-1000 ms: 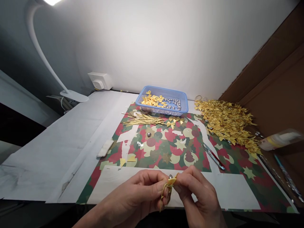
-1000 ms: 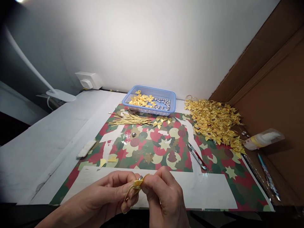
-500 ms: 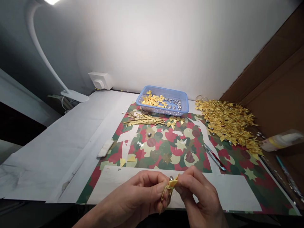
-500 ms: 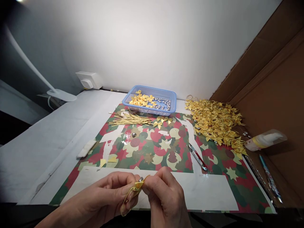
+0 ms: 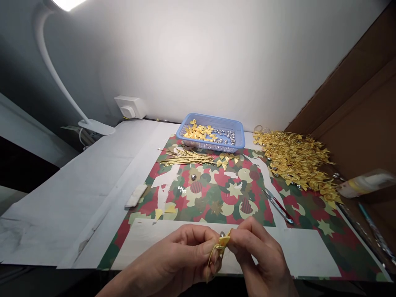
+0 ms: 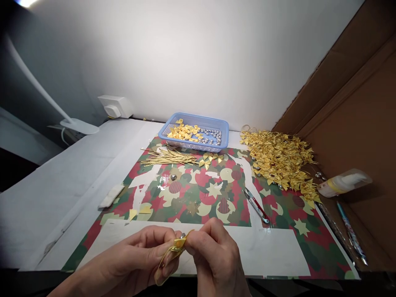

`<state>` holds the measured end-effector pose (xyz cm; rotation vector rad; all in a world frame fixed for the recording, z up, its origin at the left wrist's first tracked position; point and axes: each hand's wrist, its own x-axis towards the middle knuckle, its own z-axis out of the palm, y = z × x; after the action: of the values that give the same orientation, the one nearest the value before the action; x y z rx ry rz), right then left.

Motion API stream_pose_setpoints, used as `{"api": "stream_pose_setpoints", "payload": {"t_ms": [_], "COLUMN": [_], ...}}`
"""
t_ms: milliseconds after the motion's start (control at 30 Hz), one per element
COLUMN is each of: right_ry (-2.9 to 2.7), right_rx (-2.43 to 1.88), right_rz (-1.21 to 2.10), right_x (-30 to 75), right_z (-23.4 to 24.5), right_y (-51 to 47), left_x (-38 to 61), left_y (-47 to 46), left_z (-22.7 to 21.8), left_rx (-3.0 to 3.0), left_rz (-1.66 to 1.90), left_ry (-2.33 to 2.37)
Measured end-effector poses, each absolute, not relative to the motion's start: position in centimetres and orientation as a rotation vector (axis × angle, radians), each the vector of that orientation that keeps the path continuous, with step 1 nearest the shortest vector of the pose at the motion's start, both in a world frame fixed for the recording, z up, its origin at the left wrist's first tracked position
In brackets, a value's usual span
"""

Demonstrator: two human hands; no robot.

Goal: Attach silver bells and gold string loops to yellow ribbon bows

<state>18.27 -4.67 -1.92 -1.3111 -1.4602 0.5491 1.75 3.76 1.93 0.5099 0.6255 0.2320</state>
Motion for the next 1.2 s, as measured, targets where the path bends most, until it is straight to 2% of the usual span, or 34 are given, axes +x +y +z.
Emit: {"api": "stream_pose_setpoints", "payload": {"t_ms": [700, 1000, 1200], "right_ry": [-1.314, -1.178, -0.887], "right_rx": [-1.397, -1.413, -1.392], "right_rz": [0.562, 0.617, 0.759], "right_x": [16.8, 15.8, 15.2], "right_z": [-1.6, -2.4, -2.9], "right_y": [-4.7, -4.6, -4.7], "left_x": [2.0, 2.0, 2.3], "left_y": [3.4, 3.6, 3.7], "left_z": [1.9, 2.2, 2.6], "left_rx": [0.665, 1.097, 1.249], "left_rz": [0.285, 0.387, 0.385], "left_ry": [0.65, 0.775, 0.762]}}
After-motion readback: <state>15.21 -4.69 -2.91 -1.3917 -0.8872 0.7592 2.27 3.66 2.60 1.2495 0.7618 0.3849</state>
